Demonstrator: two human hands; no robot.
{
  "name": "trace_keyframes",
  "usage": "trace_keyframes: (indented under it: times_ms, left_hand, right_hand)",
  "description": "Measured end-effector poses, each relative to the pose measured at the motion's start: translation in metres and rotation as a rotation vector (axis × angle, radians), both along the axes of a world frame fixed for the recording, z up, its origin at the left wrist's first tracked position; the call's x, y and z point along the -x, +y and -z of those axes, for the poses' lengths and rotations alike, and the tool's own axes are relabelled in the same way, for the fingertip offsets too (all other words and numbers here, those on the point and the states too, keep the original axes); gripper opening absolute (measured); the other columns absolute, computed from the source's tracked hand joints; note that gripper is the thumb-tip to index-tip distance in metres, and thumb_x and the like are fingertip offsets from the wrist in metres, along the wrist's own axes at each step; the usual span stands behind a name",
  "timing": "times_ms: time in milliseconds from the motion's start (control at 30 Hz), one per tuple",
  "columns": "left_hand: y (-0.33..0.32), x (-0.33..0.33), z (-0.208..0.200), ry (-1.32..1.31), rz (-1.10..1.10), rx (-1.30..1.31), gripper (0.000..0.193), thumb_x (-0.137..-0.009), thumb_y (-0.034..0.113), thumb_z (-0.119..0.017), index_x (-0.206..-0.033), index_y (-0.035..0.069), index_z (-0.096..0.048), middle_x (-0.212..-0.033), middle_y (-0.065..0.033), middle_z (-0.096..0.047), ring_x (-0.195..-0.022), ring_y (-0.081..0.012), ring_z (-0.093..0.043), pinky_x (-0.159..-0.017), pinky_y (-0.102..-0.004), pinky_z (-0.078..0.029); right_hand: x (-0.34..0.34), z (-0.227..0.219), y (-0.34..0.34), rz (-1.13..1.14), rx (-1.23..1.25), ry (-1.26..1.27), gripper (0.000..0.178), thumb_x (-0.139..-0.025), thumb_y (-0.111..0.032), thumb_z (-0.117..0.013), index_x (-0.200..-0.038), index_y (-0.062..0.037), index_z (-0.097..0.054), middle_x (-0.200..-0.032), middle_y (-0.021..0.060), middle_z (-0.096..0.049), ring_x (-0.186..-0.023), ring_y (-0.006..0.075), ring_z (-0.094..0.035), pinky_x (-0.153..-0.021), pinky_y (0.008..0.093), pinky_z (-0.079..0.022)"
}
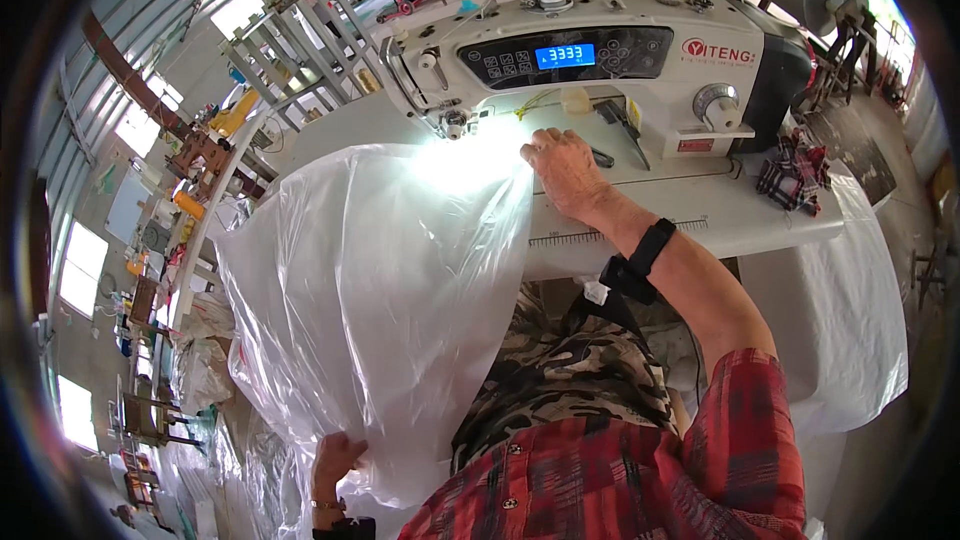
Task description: Sewing together large sheets of white plastic material using an industrial sewing machine.
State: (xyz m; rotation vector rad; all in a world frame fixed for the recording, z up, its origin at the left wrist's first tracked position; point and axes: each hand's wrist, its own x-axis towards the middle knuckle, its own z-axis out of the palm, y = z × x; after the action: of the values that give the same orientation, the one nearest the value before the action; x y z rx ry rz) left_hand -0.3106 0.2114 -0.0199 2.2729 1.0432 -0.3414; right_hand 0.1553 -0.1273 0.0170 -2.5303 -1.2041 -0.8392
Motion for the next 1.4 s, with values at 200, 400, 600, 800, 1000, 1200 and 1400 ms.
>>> trace_keyframes:
  times_ms: [200, 400, 600, 800, 1000, 1200, 1400]
  left_hand:
    - [-0.071, -0.073, -0.111, -0.339, 0.391, -0.621, 0.029, -0.078, 0.029, -0.077, -0.082, 0.005, -0.062, -0.063, -0.011, -0.062, -0.061, -0.0352, -0.062, -0.057, -0.0408, -0.046]
    - [-0.07, -0.233, -0.112, -0.855, 0.779, -0.627, 0.048, -0.087, 0.019, -0.067, -0.128, -0.001, -0.053, -0.134, -0.0191, -0.054, -0.125, -0.0365, -0.05, -0.102, -0.0417, -0.042]
    - [-0.018, -0.325, -0.033, -0.441, 0.508, -0.598, 0.075, -0.09, 0.06, -0.051, -0.145, 0.009, -0.04, -0.152, -0.0073, -0.04, -0.143, -0.0278, -0.031, -0.113, -0.0587, -0.021]
    - [-0.002, -0.338, -0.019, -0.488, 0.487, -0.571, 0.074, -0.09, 0.061, -0.052, -0.145, 0.013, -0.041, -0.153, -0.0056, -0.038, -0.144, -0.0263, -0.029, -0.114, -0.0595, -0.018]
    - [0.007, -0.341, -0.024, -0.461, 0.491, -0.57, 0.073, -0.089, 0.061, -0.052, -0.145, 0.014, -0.042, -0.153, -0.0056, -0.037, -0.145, -0.0263, -0.027, -0.115, -0.0595, -0.017]
    - [0.004, -0.344, -0.031, -0.458, 0.499, -0.559, 0.073, -0.089, 0.061, -0.053, -0.145, 0.016, -0.04, -0.154, -0.0055, -0.037, -0.145, -0.0271, -0.026, -0.115, -0.0607, -0.017]
    - [0.013, -0.341, -0.028, -0.455, 0.489, -0.539, 0.073, -0.088, 0.058, -0.057, -0.144, 0.014, -0.042, -0.152, -0.0084, -0.039, -0.142, -0.0287, -0.033, -0.113, -0.0586, -0.023]
  right_hand:
    - [0.004, 0.005, 0.002, -0.048, -0.071, 0.0, 0.02, -0.076, -0.001, -0.058, -0.093, -0.0078, -0.064, -0.097, 0.0069, -0.06, -0.096, 0.0235, -0.06, -0.086, 0.0369, -0.048]
    - [0.013, 0.006, -0.001, -0.058, -0.01, -0.013, 0.026, -0.073, 0.0, -0.06, -0.097, -0.008, -0.063, -0.096, 0.0072, -0.059, -0.096, 0.0239, -0.059, -0.084, 0.0368, -0.045]
    - [0.019, 0.006, -0.001, 0.001, -0.047, -0.008, 0.019, -0.077, -0.003, -0.06, -0.095, -0.0074, -0.062, -0.099, 0.0045, -0.061, -0.096, 0.0216, -0.059, -0.085, 0.0364, -0.045]
    - [0.078, 0.0, -0.004, -0.112, -0.408, 0.104, 0.007, -0.086, -0.01, -0.064, -0.092, -0.0066, -0.062, -0.082, 0.0085, -0.062, -0.074, 0.0273, -0.062, -0.066, 0.037, -0.048]
    - [0.176, 0.05, -0.014, -0.215, -0.334, 0.974, 0.02, -0.085, -0.022, -0.073, -0.096, -0.0072, -0.065, -0.079, 0.0122, -0.065, -0.071, 0.0277, -0.065, -0.065, 0.0397, -0.049]
    - [0.205, 0.111, 0.041, -0.355, -0.69, 1.841, 0.039, -0.09, -0.029, -0.07, -0.119, -0.004, -0.063, -0.106, 0.0067, -0.068, -0.098, 0.0185, -0.063, -0.084, 0.0328, -0.048]
    - [0.197, 0.07, 0.052, -0.258, -0.805, 1.886, 0.037, -0.096, -0.033, -0.061, -0.117, -0.0034, -0.063, -0.106, 0.0055, -0.067, -0.097, 0.0158, -0.061, -0.083, 0.0291, -0.048]
